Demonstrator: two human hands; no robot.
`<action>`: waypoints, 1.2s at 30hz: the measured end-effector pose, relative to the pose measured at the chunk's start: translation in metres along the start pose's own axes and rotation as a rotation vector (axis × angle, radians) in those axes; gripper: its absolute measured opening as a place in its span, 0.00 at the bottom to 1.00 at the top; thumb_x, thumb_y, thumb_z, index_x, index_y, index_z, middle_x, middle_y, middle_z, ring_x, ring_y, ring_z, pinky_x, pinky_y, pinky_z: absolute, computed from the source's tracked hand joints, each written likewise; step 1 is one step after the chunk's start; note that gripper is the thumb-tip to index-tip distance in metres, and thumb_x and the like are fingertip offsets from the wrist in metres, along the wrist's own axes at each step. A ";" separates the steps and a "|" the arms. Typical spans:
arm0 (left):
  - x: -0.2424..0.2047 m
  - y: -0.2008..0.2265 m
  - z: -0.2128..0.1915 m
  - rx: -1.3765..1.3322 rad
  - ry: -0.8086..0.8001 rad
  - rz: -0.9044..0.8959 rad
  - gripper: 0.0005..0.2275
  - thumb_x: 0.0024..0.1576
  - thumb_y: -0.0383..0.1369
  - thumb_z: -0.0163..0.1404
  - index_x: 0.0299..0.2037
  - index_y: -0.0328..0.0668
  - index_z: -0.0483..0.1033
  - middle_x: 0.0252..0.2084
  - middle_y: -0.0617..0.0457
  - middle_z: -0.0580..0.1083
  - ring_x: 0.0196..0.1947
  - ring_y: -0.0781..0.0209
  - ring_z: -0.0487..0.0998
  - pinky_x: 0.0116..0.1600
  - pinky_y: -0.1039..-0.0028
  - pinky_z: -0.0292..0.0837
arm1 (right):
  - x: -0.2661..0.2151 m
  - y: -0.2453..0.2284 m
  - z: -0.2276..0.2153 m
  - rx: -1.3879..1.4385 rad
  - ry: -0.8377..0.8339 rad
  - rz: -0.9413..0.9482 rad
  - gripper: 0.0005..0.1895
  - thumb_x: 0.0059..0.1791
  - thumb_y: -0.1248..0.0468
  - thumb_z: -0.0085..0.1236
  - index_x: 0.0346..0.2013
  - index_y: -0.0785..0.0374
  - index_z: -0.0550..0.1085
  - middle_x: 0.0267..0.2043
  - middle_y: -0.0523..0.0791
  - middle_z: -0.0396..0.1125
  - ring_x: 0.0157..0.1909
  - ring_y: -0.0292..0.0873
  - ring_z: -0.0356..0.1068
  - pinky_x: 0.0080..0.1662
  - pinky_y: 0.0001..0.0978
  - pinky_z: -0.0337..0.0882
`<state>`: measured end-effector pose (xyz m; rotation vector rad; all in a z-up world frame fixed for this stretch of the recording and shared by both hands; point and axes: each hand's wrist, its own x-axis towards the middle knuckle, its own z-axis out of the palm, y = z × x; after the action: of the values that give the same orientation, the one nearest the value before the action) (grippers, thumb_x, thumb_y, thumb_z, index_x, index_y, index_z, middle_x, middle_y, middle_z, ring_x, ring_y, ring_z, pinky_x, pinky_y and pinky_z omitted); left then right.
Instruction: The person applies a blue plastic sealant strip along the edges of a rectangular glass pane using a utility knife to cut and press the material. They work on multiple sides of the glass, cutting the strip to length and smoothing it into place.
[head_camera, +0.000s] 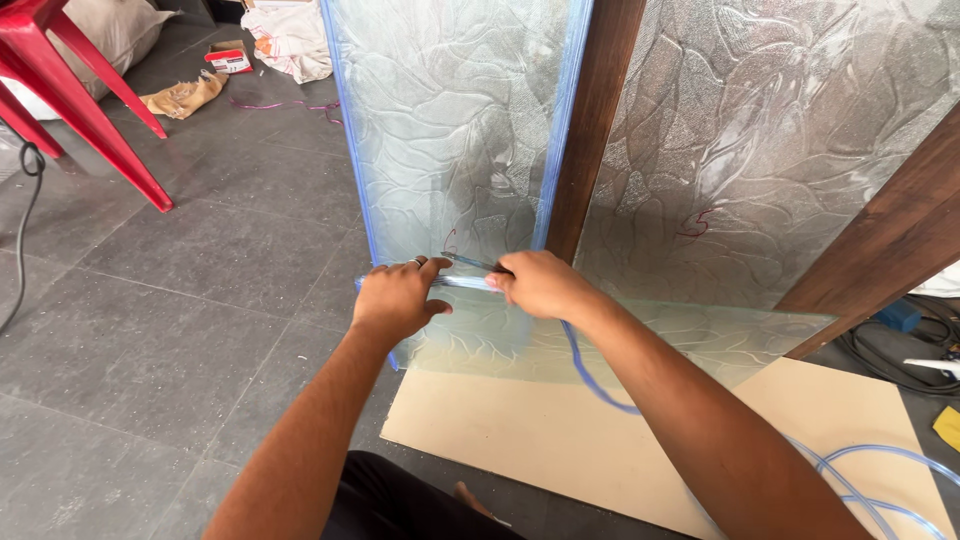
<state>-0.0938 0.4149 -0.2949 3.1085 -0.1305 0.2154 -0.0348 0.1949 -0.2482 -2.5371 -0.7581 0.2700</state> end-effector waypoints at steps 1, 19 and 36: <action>0.001 -0.003 0.006 0.035 0.083 0.049 0.33 0.51 0.54 0.57 0.67 0.58 0.64 0.53 0.54 0.76 0.50 0.54 0.79 0.55 0.60 0.72 | -0.006 -0.001 -0.004 0.036 -0.053 0.051 0.18 0.55 0.49 0.51 0.38 0.59 0.79 0.24 0.44 0.75 0.28 0.44 0.73 0.35 0.42 0.69; 0.015 0.056 -0.008 -0.126 -0.133 -0.006 0.32 0.50 0.54 0.60 0.64 0.56 0.67 0.50 0.52 0.78 0.53 0.52 0.78 0.55 0.59 0.71 | -0.022 0.032 0.006 0.048 0.308 0.000 0.11 0.50 0.54 0.59 0.41 0.54 0.80 0.33 0.47 0.76 0.36 0.50 0.76 0.39 0.45 0.72; 0.029 0.077 -0.002 -0.016 -0.113 -0.049 0.25 0.53 0.52 0.59 0.57 0.54 0.73 0.49 0.57 0.77 0.55 0.54 0.76 0.57 0.58 0.68 | -0.052 0.092 -0.034 0.269 0.075 0.034 0.12 0.51 0.55 0.59 0.40 0.59 0.79 0.22 0.40 0.72 0.22 0.35 0.68 0.28 0.32 0.67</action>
<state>-0.0719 0.3363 -0.2878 3.1038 -0.0579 0.0372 -0.0244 0.0850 -0.2613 -2.2940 -0.6066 0.2665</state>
